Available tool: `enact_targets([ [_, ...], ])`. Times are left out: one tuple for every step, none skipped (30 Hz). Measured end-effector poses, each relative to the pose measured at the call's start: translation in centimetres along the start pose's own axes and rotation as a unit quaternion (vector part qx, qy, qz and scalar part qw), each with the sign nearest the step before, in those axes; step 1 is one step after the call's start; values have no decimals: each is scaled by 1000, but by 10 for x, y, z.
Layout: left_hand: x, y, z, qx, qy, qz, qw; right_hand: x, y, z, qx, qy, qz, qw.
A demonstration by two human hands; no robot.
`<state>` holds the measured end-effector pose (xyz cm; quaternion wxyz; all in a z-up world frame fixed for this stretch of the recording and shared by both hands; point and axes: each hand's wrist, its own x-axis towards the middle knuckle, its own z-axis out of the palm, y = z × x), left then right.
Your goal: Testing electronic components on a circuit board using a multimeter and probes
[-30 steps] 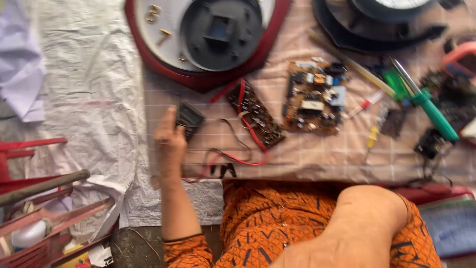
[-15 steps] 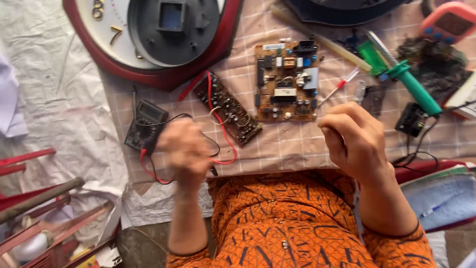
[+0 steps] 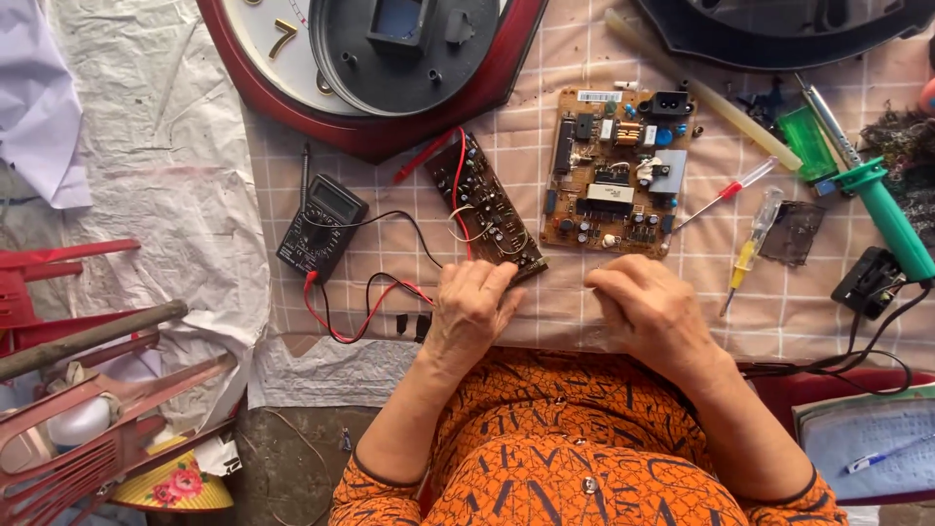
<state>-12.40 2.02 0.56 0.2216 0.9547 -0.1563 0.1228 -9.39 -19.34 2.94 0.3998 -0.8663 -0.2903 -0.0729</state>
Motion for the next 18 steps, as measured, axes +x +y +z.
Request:
enact_targets([
  [3,2,-7,-42,-26,3,999,5,-3,3,8,-23,-18,1000],
  [8,-6,-5,-42,-24,1,999,8,-4,10,8,-24,-19,999],
  [12,-13,-4,-31,27,-15,999,10,-6,18,-19,-29,-27,999],
  [16,-21,-2,-19,78,-30,996,12,-7,26,-46,-34,-35,998],
  [31,-24,-10,-19,79,-34,996,15,-9,32,-44,-37,-36,998],
  [46,-27,-17,-17,58,-97,993,17,-11,38,-85,-36,-37,995],
  [64,-31,-25,-14,40,-157,987,21,-12,44,-128,-32,-39,991],
  [67,-40,-17,-15,41,-157,987,19,-9,53,-129,-32,-41,990],
  [71,-49,-10,1,34,-175,984,15,-5,62,-146,-19,-43,988],
  [75,-58,-2,17,27,-192,981,12,-1,71,-162,-6,-46,986],
  [76,-55,-6,17,26,-191,981,14,-2,70,-163,-6,-45,986],
  [78,-52,-10,-13,36,-204,978,16,-2,70,-165,-6,-42,985],
  [77,-49,-14,-43,44,-218,974,16,-3,71,-166,-9,-37,985],
  [74,-48,-22,-43,40,-219,974,16,-1,71,-165,-11,-34,986],
  [73,-47,-30,-85,65,-239,965,16,2,71,-163,-8,-57,985],
  [71,-45,-38,-127,90,-258,954,16,5,71,-162,-5,-81,983],
  [65,-54,-47,-127,87,-259,954,16,6,70,-161,-6,-79,984],
  [59,-63,-55,-60,118,-253,958,15,7,70,-144,-2,-77,987],
])
